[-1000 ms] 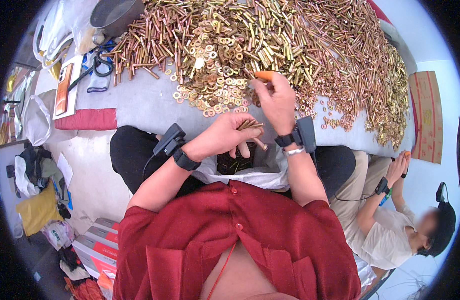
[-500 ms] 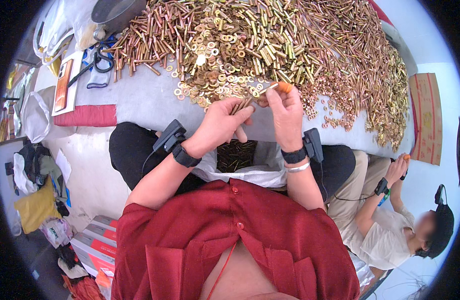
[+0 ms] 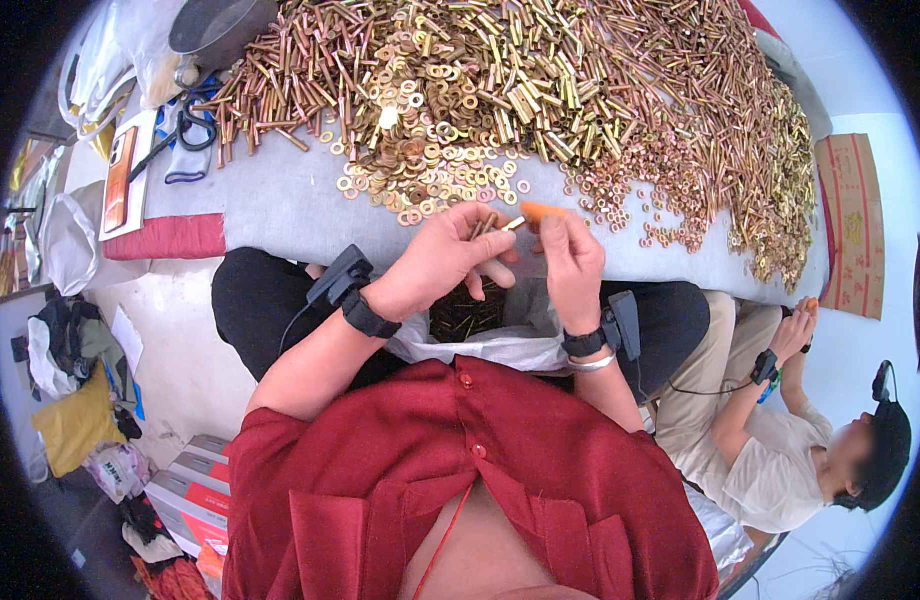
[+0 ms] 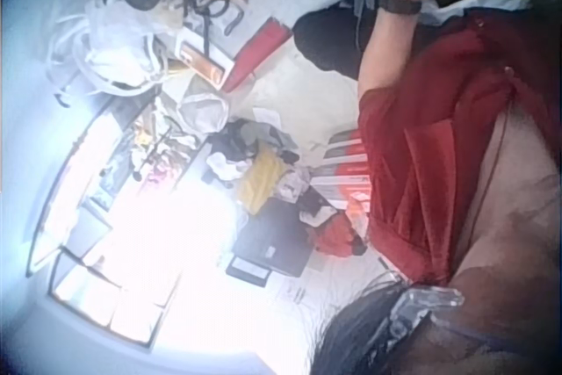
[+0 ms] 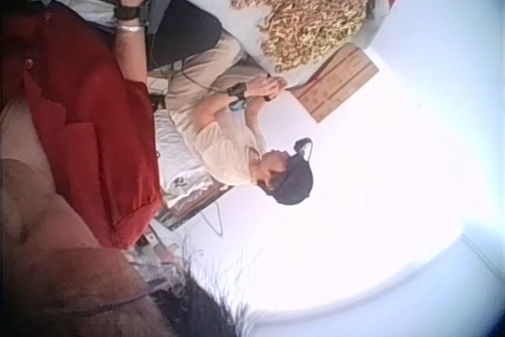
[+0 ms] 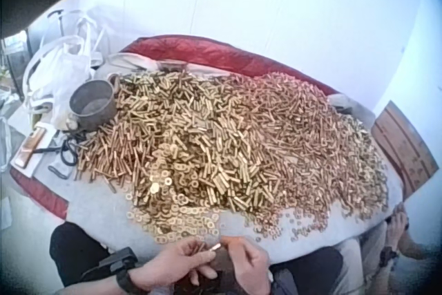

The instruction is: Sorting and grouping bolts, washers, and nuts from a large pile.

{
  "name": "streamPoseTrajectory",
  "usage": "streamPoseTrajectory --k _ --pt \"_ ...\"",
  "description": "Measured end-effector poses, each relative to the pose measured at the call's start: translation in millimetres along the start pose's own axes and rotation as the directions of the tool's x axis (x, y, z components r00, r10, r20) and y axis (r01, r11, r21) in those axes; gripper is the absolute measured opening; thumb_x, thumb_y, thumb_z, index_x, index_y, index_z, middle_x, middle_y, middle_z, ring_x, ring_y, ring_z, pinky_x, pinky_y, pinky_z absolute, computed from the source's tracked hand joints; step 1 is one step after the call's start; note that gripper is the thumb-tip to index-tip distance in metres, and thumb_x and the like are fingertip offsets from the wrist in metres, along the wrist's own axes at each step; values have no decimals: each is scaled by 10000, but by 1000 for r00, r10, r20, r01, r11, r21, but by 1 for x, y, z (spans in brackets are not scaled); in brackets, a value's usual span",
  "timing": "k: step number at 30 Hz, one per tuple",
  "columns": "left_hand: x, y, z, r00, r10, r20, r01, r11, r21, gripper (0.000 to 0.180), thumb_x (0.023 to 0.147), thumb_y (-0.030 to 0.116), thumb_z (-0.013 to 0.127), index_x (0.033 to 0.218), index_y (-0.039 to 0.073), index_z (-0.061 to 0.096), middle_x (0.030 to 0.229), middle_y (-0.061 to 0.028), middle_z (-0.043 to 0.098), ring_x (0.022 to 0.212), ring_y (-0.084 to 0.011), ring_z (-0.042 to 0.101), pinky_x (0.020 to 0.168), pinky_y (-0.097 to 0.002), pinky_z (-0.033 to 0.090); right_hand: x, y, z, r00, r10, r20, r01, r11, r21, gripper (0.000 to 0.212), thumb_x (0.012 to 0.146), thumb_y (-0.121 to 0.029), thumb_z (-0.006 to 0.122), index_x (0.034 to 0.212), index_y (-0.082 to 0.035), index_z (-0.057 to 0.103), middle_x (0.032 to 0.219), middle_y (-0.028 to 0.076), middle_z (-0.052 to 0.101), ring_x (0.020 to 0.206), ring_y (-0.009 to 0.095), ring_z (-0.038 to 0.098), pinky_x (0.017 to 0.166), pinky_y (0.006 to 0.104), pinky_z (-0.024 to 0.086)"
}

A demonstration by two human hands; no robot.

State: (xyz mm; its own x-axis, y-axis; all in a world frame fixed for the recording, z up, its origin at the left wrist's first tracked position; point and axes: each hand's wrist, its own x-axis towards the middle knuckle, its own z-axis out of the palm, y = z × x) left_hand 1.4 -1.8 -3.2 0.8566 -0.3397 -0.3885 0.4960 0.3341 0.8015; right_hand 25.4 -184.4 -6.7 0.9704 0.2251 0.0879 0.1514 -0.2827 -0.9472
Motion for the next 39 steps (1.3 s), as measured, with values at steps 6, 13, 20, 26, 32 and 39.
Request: streamPoseTrajectory --k 6,13,20,26,32,39 --pt "2 0 -4 989 74 -129 -76 997 -7 242 949 196 563 1108 18 519 950 -98 634 695 -161 680 428 -207 498 41 6 7 955 -263 -137 146 818 -556 198 819 -153 672 979 -43 633 808 133 598 746 300 555 694 395 447" --pt "2 2 -1 978 98 -186 -111 992 -58 232 970 192 522 1111 9 507 919 -87 622 728 -172 682 449 -214 513 36 3 14 971 -186 -150 111 907 -406 140 846 -131 671 887 -18 599 811 98 631 723 188 592 662 306 473" --pt "4 2 -1 987 72 -145 -66 997 43 218 974 186 509 1095 5 503 916 -86 622 765 -161 680 468 -224 532 15 -8 31 994 -18 -108 29 994 105 87 892 -85 623 923 -10 593 776 82 652 700 98 591 623 252 481" --pt "1 3 -2 994 72 -76 -71 997 12 205 973 187 514 1087 18 506 912 -66 620 728 -150 669 470 -221 536 6 -5 25 873 -476 -102 434 856 -280 141 800 -16 669 928 -30 611 835 126 644 687 294 606 589 348 495" --pt "3 4 -1 986 79 -149 -74 997 34 205 963 175 531 1080 10 496 920 -85 608 736 -185 685 457 -224 530 12 -1 1 866 -489 -102 377 774 -509 178 792 -113 686 930 -33 606 866 125 632 802 312 590 710 405 468" --pt "4 5 -1 975 118 -188 -108 992 65 204 952 139 542 1081 -7 483 933 -96 594 738 -201 689 450 -228 529 44 13 -16 951 -307 -27 131 481 -867 181 787 -132 654 949 -67 605 877 113 594 846 316 530 765 446 401"
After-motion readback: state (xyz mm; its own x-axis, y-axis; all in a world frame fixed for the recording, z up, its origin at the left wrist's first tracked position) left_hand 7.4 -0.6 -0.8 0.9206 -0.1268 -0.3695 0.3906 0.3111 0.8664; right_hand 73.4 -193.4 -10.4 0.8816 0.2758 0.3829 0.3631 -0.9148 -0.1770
